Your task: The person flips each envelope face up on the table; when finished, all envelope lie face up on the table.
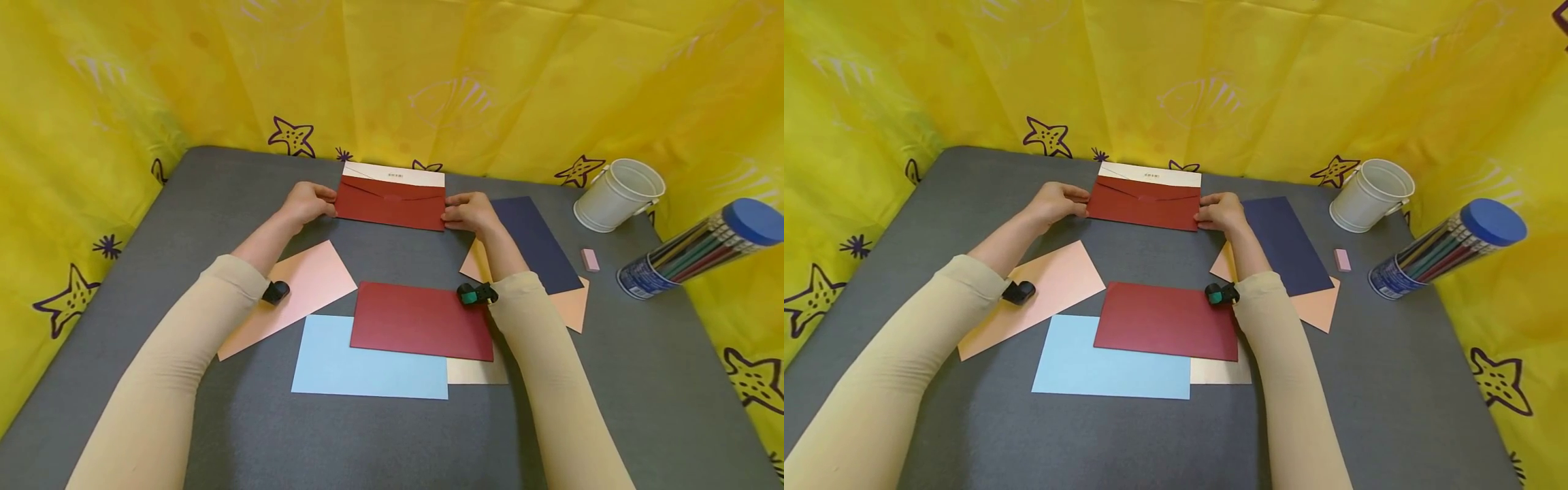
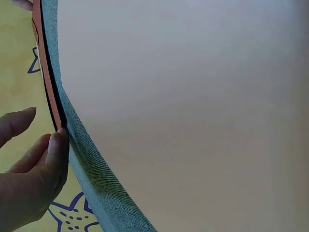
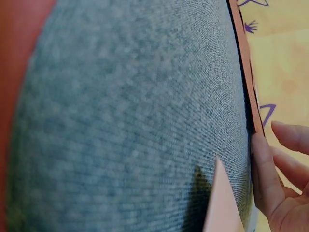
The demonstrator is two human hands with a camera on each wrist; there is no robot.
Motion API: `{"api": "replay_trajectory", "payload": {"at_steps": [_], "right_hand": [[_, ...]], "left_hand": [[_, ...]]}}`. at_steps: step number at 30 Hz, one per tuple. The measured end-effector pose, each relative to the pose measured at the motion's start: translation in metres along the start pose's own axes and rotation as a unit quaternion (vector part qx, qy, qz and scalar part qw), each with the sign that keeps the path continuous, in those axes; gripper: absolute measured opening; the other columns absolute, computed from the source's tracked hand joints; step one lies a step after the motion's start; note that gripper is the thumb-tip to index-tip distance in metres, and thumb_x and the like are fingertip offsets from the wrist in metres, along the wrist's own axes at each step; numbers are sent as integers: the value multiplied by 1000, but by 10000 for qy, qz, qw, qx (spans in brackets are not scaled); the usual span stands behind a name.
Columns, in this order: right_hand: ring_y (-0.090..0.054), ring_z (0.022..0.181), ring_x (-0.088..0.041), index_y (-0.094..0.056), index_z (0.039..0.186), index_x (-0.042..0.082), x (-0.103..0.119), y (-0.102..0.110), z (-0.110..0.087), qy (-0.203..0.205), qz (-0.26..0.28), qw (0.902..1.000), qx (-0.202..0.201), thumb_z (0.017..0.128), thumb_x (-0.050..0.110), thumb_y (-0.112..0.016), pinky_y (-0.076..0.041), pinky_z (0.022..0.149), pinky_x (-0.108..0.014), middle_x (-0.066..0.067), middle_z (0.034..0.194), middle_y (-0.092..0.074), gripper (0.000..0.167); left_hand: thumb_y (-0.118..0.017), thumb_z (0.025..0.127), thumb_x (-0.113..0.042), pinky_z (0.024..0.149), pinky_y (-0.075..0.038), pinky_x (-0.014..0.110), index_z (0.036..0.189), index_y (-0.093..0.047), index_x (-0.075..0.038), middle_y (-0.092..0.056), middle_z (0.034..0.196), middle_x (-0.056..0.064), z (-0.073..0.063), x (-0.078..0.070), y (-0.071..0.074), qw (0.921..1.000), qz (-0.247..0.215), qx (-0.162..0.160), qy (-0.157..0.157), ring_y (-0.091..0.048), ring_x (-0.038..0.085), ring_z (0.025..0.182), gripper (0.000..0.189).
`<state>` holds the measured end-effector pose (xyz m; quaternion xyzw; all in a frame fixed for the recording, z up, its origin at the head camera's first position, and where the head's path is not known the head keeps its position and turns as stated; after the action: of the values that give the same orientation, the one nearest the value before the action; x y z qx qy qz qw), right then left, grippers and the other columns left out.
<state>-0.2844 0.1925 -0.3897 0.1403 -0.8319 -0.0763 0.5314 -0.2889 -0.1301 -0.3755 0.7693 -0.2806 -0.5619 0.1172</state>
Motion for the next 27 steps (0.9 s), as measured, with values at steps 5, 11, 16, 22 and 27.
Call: {"api": "replay_trajectory", "payload": {"at_steps": [5, 11, 16, 22, 27], "right_hand": [[-65, 93, -13, -47, 143, -3, 2, -1, -1, -118, 13, 9999, -55, 94, 1, -60, -54, 100, -37, -22, 140, -54, 50], [-65, 89, -12, -50, 140, -4, 4, -2, 1, -150, -42, 9998, -118, 94, 4, -61, -60, 84, -27, -18, 125, -60, 48], [-61, 91, -15, -47, 143, -2, 6, -3, -1, -203, -29, 9998, -71, 96, 8, -58, -58, 68, -21, -13, 121, -58, 49], [-56, 94, -20, -41, 145, 0, 8, -5, -3, -80, -87, 9996, -243, 96, 10, -58, -57, 70, -25, -13, 125, -55, 53], [-54, 92, -18, -43, 144, 1, 9, -8, -6, 261, -281, 9967, -710, 93, 8, -61, -57, 77, -30, -16, 141, -50, 55]], "left_hand": [[-62, 88, -1, 107, -45, 38, 141, -51, 2, -53, 146, 19, 2, 1, 0, 10000, -10, 45, -25, -50, 30, 130, 54], [-62, 88, -1, 112, -43, 42, 141, -50, 3, -51, 147, 20, 4, 2, 0, 9999, 16, 103, -81, -50, 30, 130, 54], [-61, 90, -1, 114, -43, 44, 143, -47, 4, -50, 148, 21, 4, 3, 0, 9997, 32, 175, -158, -49, 33, 133, 55], [-62, 89, -2, 113, -44, 45, 143, -47, 4, -51, 146, 21, 2, 4, 2, 9990, 246, 106, -371, -50, 34, 133, 56], [-62, 91, -4, 114, -42, 47, 145, -45, 2, -48, 149, 21, -5, 4, 7, 9972, 518, 273, -464, -49, 36, 133, 57]]}}
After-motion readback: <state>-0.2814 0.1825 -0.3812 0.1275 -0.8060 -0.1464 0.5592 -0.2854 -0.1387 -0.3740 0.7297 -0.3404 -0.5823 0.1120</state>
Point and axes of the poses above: each hand's wrist, its own z-axis towards the middle knuckle, its own y-axis out of the back of the hand, x = y × z, the point moved 2 cm from there along z, towards the middle knuckle
